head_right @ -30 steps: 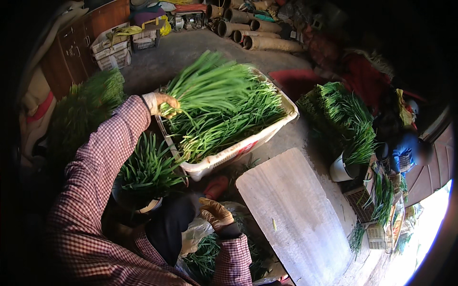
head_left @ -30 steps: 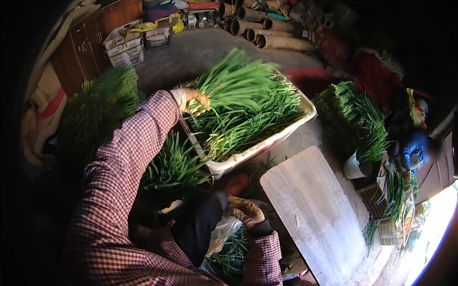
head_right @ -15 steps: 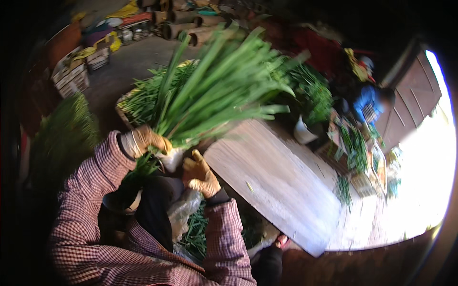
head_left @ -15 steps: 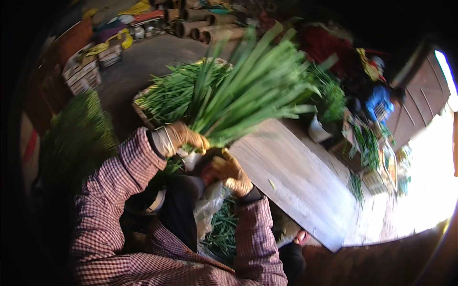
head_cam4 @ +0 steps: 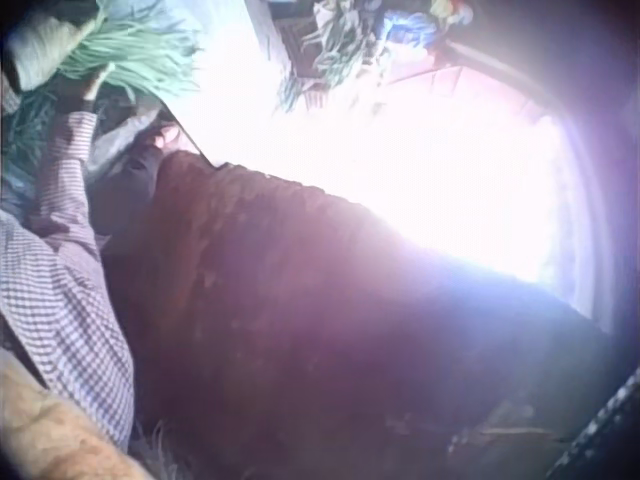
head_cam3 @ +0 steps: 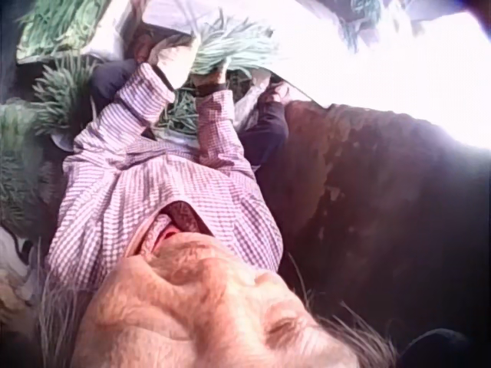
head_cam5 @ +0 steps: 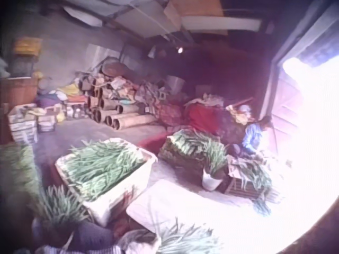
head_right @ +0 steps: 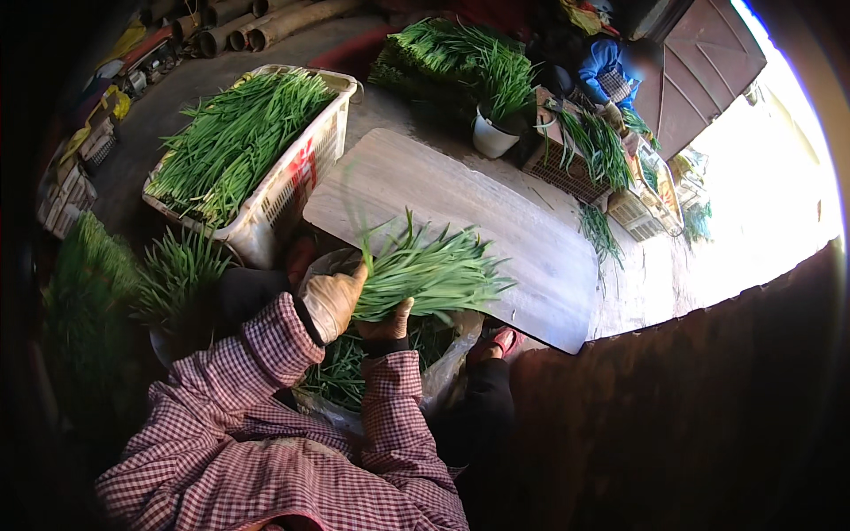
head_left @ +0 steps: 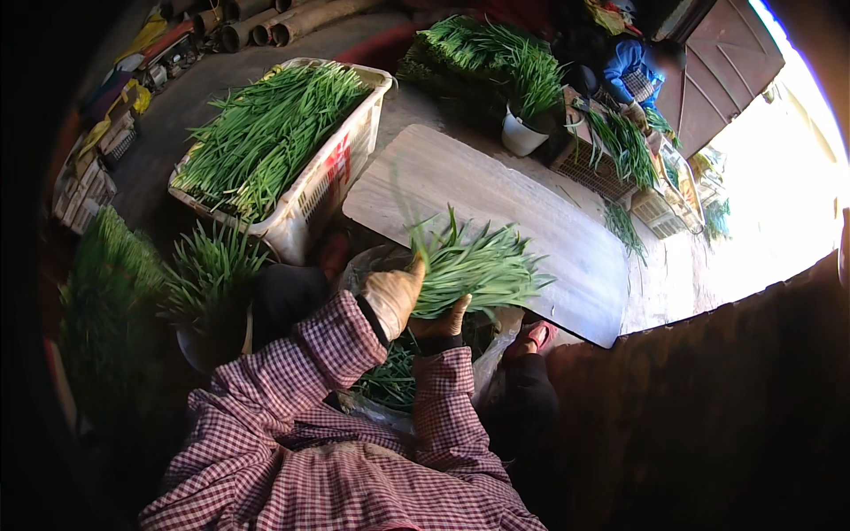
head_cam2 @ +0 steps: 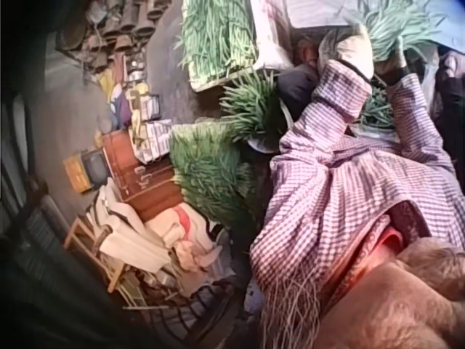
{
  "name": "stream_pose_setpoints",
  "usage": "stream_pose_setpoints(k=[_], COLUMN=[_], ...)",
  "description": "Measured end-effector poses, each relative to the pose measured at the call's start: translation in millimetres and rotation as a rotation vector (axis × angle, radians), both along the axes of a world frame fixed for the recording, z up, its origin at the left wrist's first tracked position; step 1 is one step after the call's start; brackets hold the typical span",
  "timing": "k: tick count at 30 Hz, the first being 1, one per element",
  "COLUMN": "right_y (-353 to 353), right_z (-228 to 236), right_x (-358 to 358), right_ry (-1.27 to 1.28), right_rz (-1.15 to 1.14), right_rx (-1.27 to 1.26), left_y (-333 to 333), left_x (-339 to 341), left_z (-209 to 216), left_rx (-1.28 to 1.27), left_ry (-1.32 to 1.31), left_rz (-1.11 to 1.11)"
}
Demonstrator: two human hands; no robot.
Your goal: The person gathers green onions, aligns them, and ties them into bundles using red rubber bands. The person places the finished bundles into a white basket.
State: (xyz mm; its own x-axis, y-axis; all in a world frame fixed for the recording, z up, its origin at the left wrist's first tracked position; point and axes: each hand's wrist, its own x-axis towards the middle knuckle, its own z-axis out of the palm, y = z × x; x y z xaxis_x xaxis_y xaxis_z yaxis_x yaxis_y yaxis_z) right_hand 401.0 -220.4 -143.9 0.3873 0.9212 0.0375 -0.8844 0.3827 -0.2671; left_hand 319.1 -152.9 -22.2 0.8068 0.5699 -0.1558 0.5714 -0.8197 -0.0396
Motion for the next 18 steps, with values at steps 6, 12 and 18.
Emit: stream_pose_setpoints(k=[6,12,18], right_y=[-3,-2,-5], right_z=[79,7,-23], right_x=[-5,-13,-13], right_ry=[0.001,0.081,0.110], right_rz=[-0.111,0.090,-0.003], right_rx=[0.103,0.093,-0.027], left_y=[-1,23,-19], left_x=[27,16,-17], left_z=[88,39,-23], left_rx=[0.055,-0.215,-0.022], left_ry=[0.202,0.320,0.105], left_rz=[-0.203,-0.078,0.037])
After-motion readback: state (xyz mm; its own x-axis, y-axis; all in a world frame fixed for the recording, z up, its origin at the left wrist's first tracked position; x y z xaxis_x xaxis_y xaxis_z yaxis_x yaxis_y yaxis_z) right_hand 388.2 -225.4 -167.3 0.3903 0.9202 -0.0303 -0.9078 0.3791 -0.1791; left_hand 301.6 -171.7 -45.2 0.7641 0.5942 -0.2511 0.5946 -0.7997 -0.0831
